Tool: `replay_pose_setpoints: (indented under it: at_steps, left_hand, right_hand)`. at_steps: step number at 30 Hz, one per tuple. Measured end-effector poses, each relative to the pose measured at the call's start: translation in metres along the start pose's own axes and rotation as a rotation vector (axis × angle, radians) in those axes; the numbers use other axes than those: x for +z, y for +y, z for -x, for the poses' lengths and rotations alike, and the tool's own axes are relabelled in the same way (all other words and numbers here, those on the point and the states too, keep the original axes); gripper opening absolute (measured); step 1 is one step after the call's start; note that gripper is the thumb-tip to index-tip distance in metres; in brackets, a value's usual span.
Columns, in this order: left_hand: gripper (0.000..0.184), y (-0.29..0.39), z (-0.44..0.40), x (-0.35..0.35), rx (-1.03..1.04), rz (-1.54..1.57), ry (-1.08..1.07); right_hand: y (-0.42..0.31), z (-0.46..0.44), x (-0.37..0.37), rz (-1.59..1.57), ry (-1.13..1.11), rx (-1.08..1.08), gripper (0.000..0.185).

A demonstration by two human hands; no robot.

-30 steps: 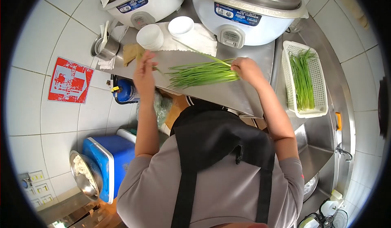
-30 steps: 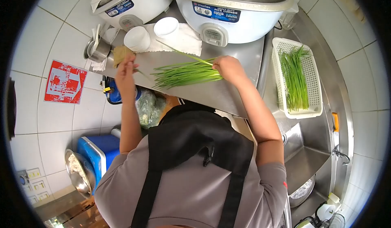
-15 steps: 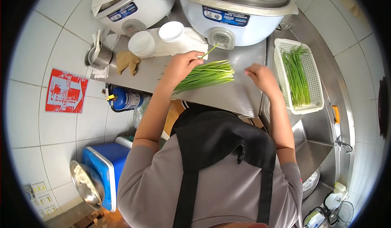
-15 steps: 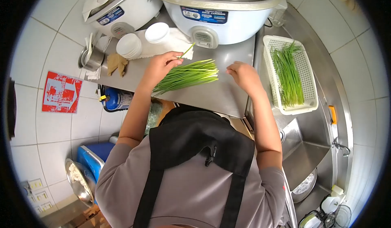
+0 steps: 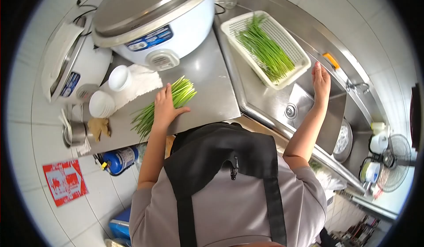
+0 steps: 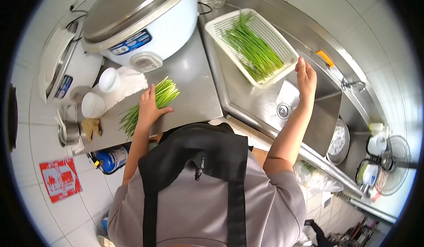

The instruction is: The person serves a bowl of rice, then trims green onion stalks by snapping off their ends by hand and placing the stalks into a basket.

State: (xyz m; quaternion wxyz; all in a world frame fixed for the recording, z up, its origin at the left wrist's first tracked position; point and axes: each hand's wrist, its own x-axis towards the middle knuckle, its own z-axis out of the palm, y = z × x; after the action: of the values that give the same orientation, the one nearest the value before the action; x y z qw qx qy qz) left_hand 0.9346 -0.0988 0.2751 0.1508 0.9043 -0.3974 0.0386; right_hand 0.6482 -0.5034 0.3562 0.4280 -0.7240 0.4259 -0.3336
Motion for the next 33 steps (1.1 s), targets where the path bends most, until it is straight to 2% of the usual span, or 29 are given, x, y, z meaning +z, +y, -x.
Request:
replay_pose_setpoints:
  at_steps: [1, 3, 5, 7, 11, 12, 14, 17, 18, 22, 24, 25, 26, 27, 28, 31, 33]
  left_hand:
    - [0.075, -0.002, 0.001, 0.002, 0.026, 0.005, -0.007]
    - [0.075, -0.011, 0.0, 0.011, 0.016, 0.077, 0.026]
    - [0.073, -0.018, 0.003, 0.016, 0.023, 0.079, 0.015]
    - [0.07, -0.02, -0.002, 0.017, 0.018, 0.075, 0.008]
    - [0.07, -0.015, 0.001, 0.008, 0.015, 0.097, -0.036]
    - [0.072, -0.012, 0.0, 0.005, 0.014, 0.087, -0.044]
    - [0.075, -0.009, 0.002, 0.0, 0.014, 0.1, -0.032]
    - [0.081, -0.006, 0.0, -0.004, -0.022, 0.12, -0.017]
    - [0.079, -0.004, 0.001, -0.007, -0.02, 0.14, 0.023]
    - [0.069, 0.005, 0.009, -0.016, 0.032, 0.176, 0.114]
    - [0.064, 0.009, 0.013, -0.021, 0.03, 0.186, 0.145]
    - [0.059, 0.012, 0.013, -0.024, 0.036, 0.201, 0.167]
    - [0.059, 0.017, 0.011, -0.025, 0.034, 0.198, 0.171]
    - [0.055, 0.027, 0.007, -0.027, 0.074, 0.235, 0.198]
    - [0.051, 0.041, 0.003, -0.029, 0.11, 0.275, 0.222]
    - [0.039, 0.101, -0.029, -0.036, 0.395, 0.394, 0.131]
    - [0.033, 0.146, -0.056, -0.026, 0.61, 0.483, 0.072]
  right_hand:
    - [0.006, 0.007, -0.008, 0.003, 0.025, 0.011, 0.038]
    - [0.018, 0.024, -0.014, 0.272, -0.121, -0.137, 0.029]
    - [0.029, 0.04, 0.002, 0.275, -0.465, -0.115, 0.023]
    - [0.01, 0.058, 0.037, 0.103, -0.568, -0.271, 0.021]
    - [-0.007, 0.019, 0.086, 0.187, -0.248, -0.117, 0.024]
    - [0.006, 0.002, 0.096, 0.181, -0.247, -0.114, 0.024]
    - [0.038, -0.026, 0.119, 0.427, -0.619, -0.13, 0.025]
    - [0.049, -0.051, 0.138, 0.593, -0.703, -0.238, 0.029]
    - [0.045, -0.063, 0.142, 0.626, -0.626, -0.168, 0.027]
    - [0.048, -0.099, 0.171, 0.86, -0.61, -0.045, 0.033]
    - [0.042, -0.096, 0.18, 1.189, -0.387, -0.065, 0.048]
    - [0.042, -0.098, 0.184, 1.186, -0.387, -0.072, 0.048]
    - [0.043, -0.1, 0.185, 1.21, -0.418, -0.064, 0.057]
    - [0.044, -0.102, 0.185, 1.235, -0.449, -0.053, 0.065]
    - [0.044, -0.103, 0.184, 1.239, -0.454, -0.058, 0.065]
    - [0.052, -0.112, 0.179, 1.237, -0.474, -0.09, 0.065]
    - [0.074, -0.131, 0.175, 1.012, -0.567, -0.084, 0.056]
